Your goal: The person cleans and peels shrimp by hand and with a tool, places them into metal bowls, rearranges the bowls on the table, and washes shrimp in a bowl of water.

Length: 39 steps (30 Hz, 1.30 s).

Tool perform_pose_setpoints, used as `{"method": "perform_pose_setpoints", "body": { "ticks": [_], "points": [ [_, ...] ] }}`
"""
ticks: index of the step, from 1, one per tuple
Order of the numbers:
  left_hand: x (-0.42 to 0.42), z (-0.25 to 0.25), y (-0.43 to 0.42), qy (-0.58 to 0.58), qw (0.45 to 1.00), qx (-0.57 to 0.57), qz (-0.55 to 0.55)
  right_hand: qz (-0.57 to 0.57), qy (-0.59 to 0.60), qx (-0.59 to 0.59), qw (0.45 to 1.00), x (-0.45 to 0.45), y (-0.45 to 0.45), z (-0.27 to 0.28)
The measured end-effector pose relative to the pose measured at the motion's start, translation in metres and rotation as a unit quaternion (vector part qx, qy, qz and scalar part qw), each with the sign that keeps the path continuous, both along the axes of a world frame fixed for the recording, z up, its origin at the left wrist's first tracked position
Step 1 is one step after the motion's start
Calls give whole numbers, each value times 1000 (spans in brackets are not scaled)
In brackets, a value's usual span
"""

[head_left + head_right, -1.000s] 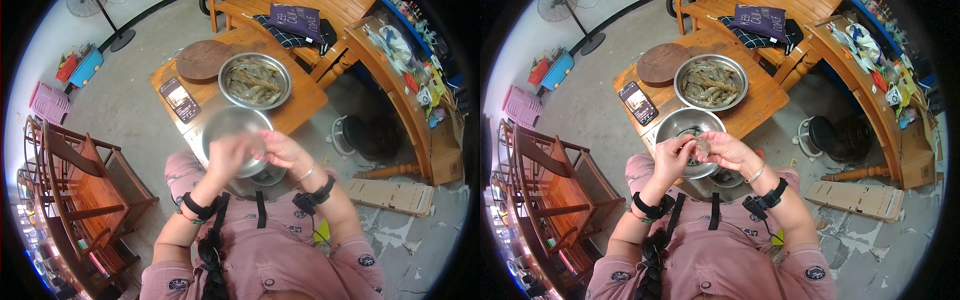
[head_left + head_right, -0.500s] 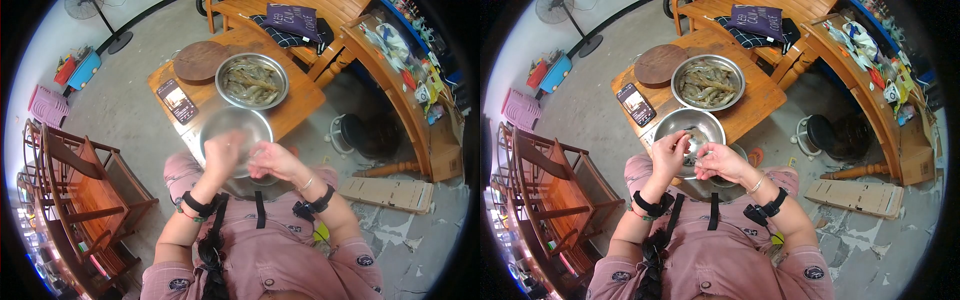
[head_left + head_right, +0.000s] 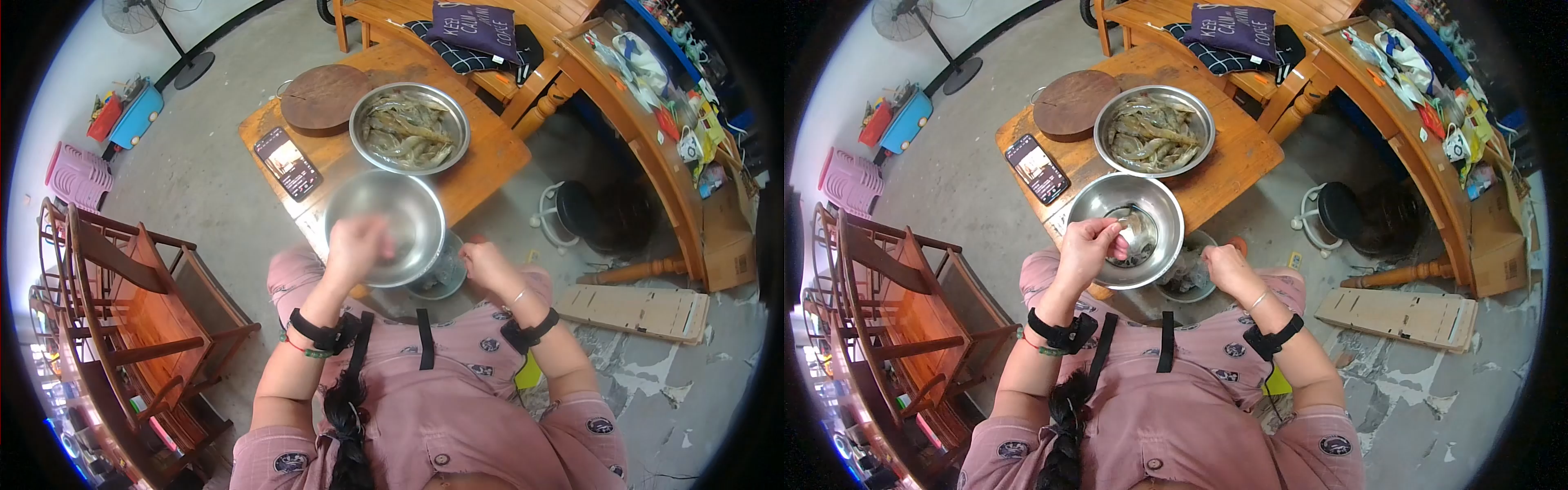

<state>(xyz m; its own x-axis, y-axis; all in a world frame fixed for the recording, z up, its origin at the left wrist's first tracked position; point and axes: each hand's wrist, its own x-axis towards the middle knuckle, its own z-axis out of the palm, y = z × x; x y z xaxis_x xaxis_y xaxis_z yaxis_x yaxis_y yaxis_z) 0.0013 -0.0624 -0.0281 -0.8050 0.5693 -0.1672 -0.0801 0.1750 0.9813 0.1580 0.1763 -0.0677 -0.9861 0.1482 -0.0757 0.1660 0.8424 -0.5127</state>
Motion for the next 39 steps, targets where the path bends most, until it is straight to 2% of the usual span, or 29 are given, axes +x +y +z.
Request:
{"method": "perform_pose_setpoints", "body": {
  "ticks": [5,7,9,10,11,12,13,15,18,24,29,39],
  "points": [
    [0,2,-3,-32,999,10,-5,26,-17,47,998,-4,2,3],
    [0,2,-3,-38,999,-5,-10,24,-1,64,998,-13,-7,34],
    [2,1,-2,-24,999,-22,-20,43,125,35,991,-25,-24,76],
    [3,0,0,-8,999,-38,-30,40,124,36,991,-31,-31,87],
    [4,0,2,-9,999,-38,-33,75,183,16,980,-36,-38,97],
    [6,-1,3,7,998,-52,-40,109,241,-4,964,-41,-43,101],
    [8,-1,5,23,996,-66,-46,106,241,-4,965,-47,-47,100],
    [12,2,7,29,995,-73,-54,187,323,56,926,-57,-51,95],
    [16,9,9,38,994,-80,-57,218,252,88,939,-60,-55,88],
    [16,6,9,66,992,-86,-69,248,195,131,940,-62,-59,84],
    [17,10,12,58,991,-97,-72,261,215,124,933,-64,-58,80],
    [17,8,9,8,997,-43,-57,267,246,91,927,-67,-58,75]
  ]
}}
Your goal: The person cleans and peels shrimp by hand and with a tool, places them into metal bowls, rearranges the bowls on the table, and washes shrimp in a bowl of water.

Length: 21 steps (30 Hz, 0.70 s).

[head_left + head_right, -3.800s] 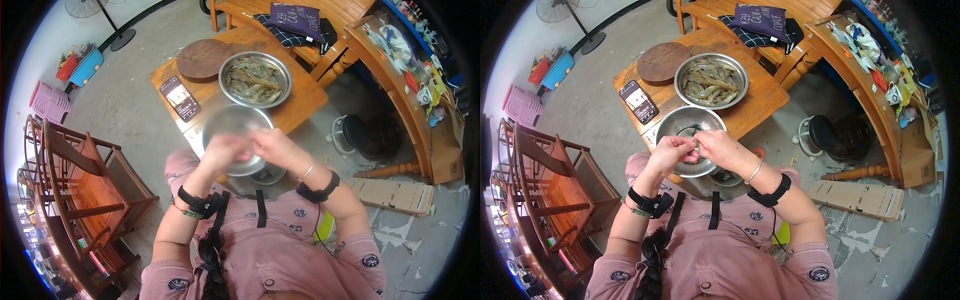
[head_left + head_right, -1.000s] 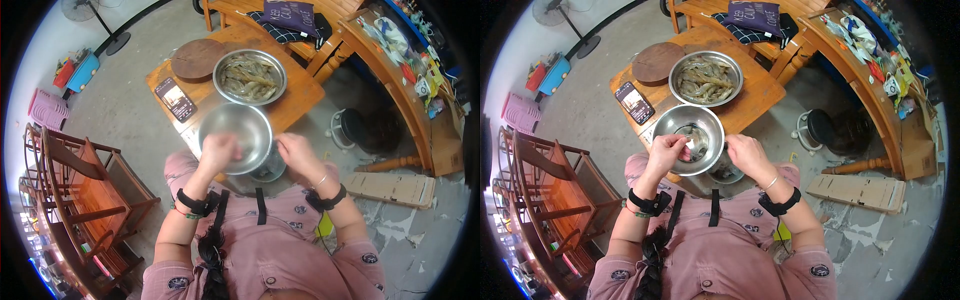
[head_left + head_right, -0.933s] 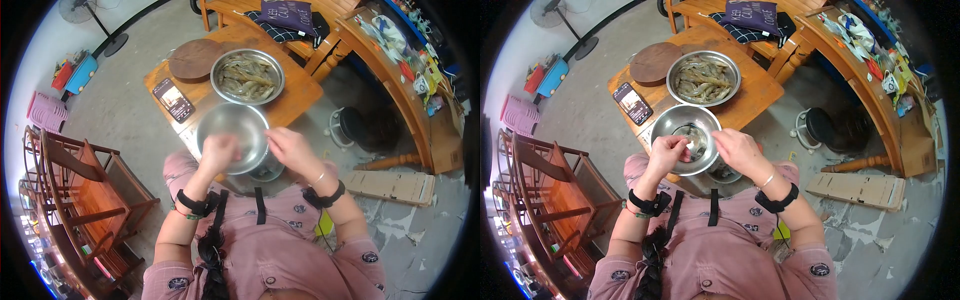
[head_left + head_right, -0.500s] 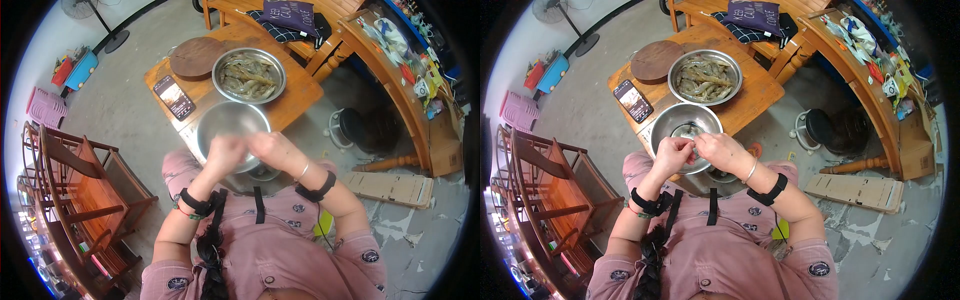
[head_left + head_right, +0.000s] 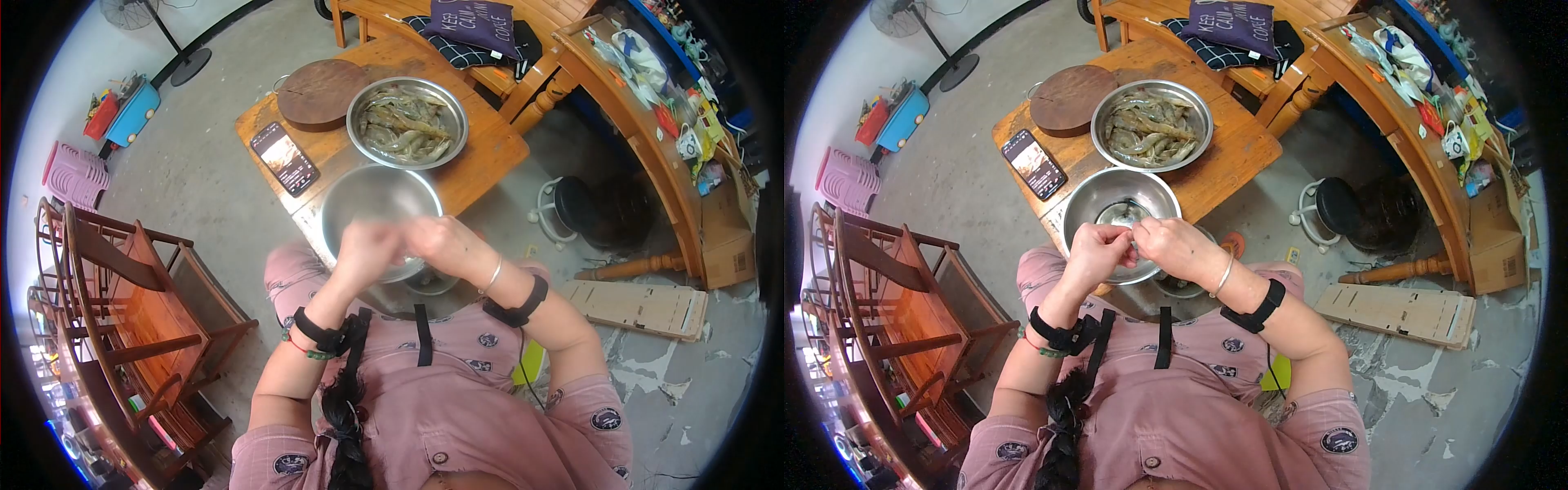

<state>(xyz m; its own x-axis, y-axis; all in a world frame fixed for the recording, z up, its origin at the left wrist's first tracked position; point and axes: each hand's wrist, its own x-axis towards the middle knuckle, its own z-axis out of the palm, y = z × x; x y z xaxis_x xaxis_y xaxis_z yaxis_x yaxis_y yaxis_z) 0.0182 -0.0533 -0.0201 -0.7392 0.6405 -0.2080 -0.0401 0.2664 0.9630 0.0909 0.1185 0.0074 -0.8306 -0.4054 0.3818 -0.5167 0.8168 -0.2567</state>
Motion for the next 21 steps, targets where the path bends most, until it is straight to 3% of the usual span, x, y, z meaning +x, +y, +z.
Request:
{"method": "perform_pose_setpoints", "body": {
  "ticks": [4,6,8,19,21],
  "points": [
    [6,0,2,-67,997,33,17,-3,-13,-12,1000,-1,1,2],
    [4,3,1,-88,995,35,19,-4,-31,-118,993,-4,3,7],
    [2,8,1,-109,993,37,20,-5,-42,-136,990,-6,4,14],
    [1,22,-6,11,999,12,-29,-51,-189,-199,960,-8,9,36],
    [2,25,-7,14,999,19,-47,-97,-327,-297,892,-6,9,40]
  ]
}}
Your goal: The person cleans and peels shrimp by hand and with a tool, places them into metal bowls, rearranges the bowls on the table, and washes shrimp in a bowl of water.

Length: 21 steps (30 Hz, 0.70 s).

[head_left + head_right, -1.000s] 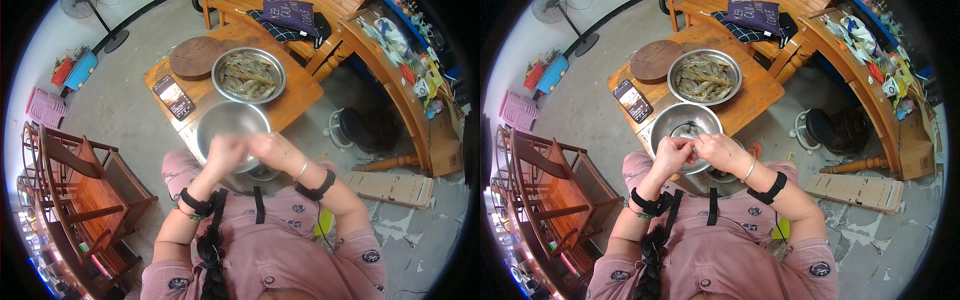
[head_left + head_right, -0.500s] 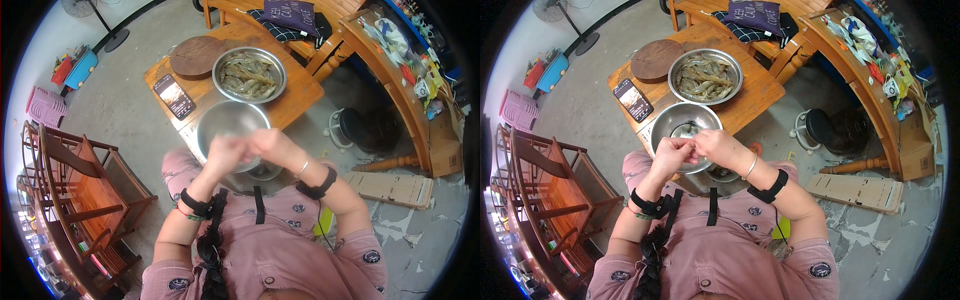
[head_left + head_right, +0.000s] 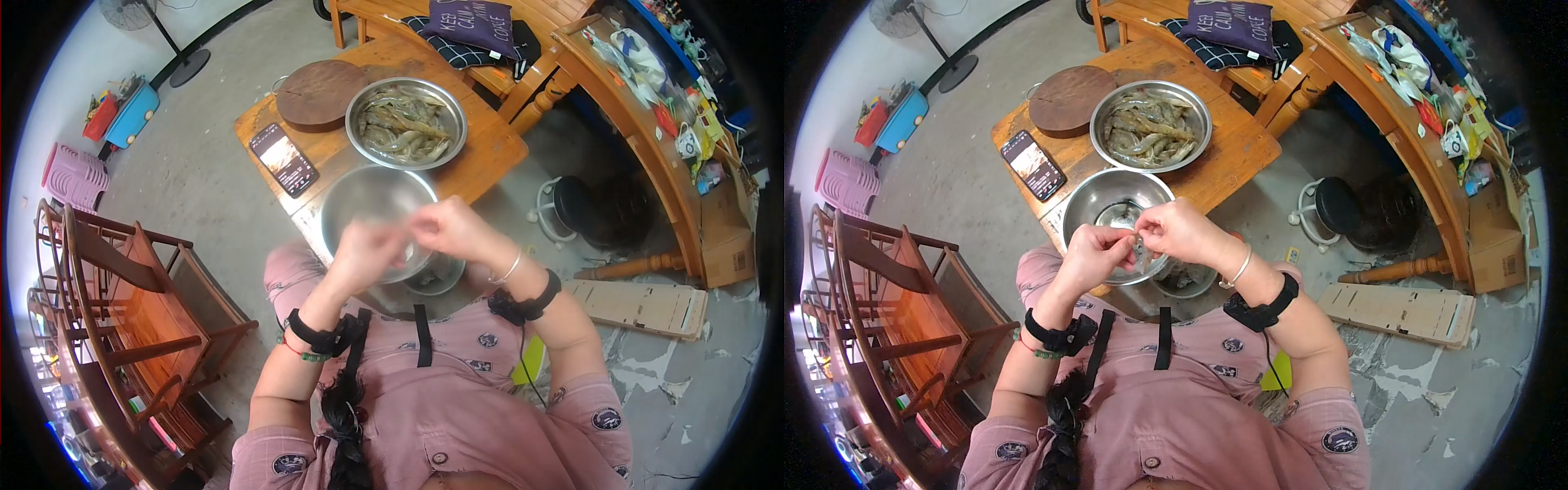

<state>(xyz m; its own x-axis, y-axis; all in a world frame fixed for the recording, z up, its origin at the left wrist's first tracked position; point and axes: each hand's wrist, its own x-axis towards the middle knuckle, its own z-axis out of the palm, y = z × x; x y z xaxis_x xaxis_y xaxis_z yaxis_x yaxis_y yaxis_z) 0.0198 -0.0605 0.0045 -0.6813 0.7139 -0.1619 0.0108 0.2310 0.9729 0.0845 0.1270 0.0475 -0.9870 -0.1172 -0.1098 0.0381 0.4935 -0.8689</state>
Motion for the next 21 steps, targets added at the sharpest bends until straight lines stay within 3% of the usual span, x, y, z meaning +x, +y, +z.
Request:
{"method": "perform_pose_setpoints", "body": {
  "ticks": [1,3,5,7,13,15,21],
  "points": [
    [0,1,0,3,1000,7,-17,0,0,0,1000,0,1,-1],
    [1,1,-1,13,1000,12,-16,-28,-82,-135,987,1,5,-6],
    [1,2,-2,25,999,18,-15,-39,-112,-193,974,-1,9,-11],
    [1,5,-2,161,986,20,-27,-51,-141,-251,956,-3,12,-12],
    [3,8,0,308,948,71,16,-67,-187,-380,903,-2,21,-25],
    [3,10,1,331,939,87,25,-65,-201,-465,860,-1,22,-29],
    [4,15,3,340,934,92,54,-86,-197,-461,861,-1,18,-25]
  ]
}}
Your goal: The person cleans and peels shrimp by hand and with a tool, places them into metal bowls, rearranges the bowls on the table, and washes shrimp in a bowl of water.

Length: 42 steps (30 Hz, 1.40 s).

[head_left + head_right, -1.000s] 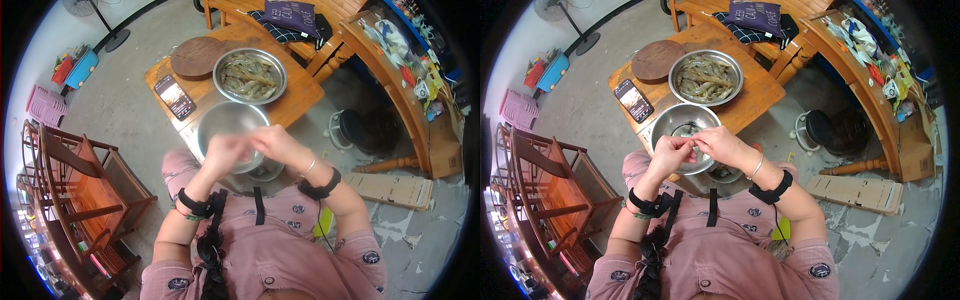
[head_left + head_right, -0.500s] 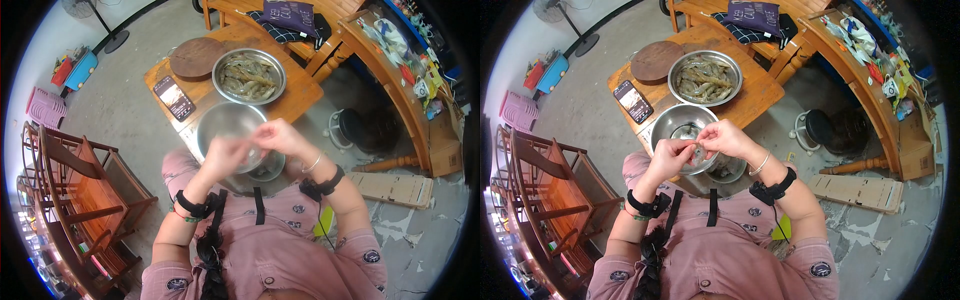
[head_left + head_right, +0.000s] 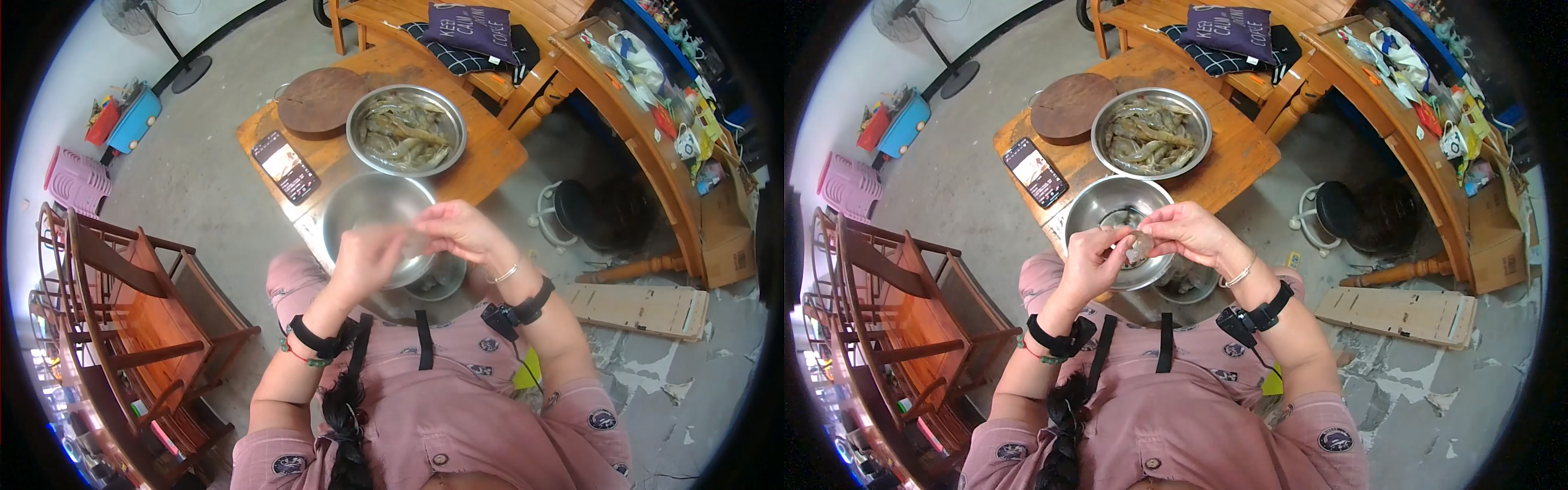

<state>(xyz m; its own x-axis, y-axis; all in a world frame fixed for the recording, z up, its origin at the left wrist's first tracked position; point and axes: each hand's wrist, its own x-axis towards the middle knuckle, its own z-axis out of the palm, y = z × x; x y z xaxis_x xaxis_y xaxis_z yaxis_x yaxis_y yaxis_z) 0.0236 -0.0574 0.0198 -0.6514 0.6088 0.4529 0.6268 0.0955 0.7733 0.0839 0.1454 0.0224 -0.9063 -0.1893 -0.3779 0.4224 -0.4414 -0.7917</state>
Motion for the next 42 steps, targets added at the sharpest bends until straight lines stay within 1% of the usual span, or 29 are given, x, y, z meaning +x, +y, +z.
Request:
{"method": "perform_pose_setpoints", "body": {
  "ticks": [2,4,8,11,12,14,17,19,21,23,25,29,35,37,42],
  "points": [
    [0,-1,0,-7,1000,-13,1,5,9,7,1000,0,2,-2],
    [-1,-5,0,-47,999,1,-14,15,18,12,1000,0,2,-2],
    [-2,-6,0,-63,998,-12,-5,5,18,7,1000,0,1,-1],
    [-2,-2,-1,-16,1000,-5,-8,-4,17,7,1000,-1,2,-6],
    [-3,-3,-1,-15,1000,-5,-6,-3,18,6,1000,-1,3,-8],
    [-2,-5,1,45,999,1,-18,-1,19,5,1000,-1,4,-11],
    [0,1,2,45,999,-5,-13,10,27,-25,999,-1,5,-12],
    [-1,2,1,50,999,-9,-8,-24,14,-31,999,-1,1,-6],
    [-3,3,2,32,999,-14,4,-26,8,-16,999,-1,-1,5],
    [-3,5,1,23,1000,-13,-12,-33,2,-1,999,1,0,8],
    [-4,9,-1,19,999,-13,-44,37,47,2,998,1,4,7],
    [-6,14,-2,9,998,-28,-61,41,48,29,998,1,3,12],
    [-6,16,-1,48,995,-16,-83,35,47,37,998,3,3,5],
    [-6,17,-1,79,992,-19,-93,28,35,30,999,3,3,3],
    [-2,10,-1,77,994,-23,-78,21,28,14,999,6,4,-5]
  ]
}}
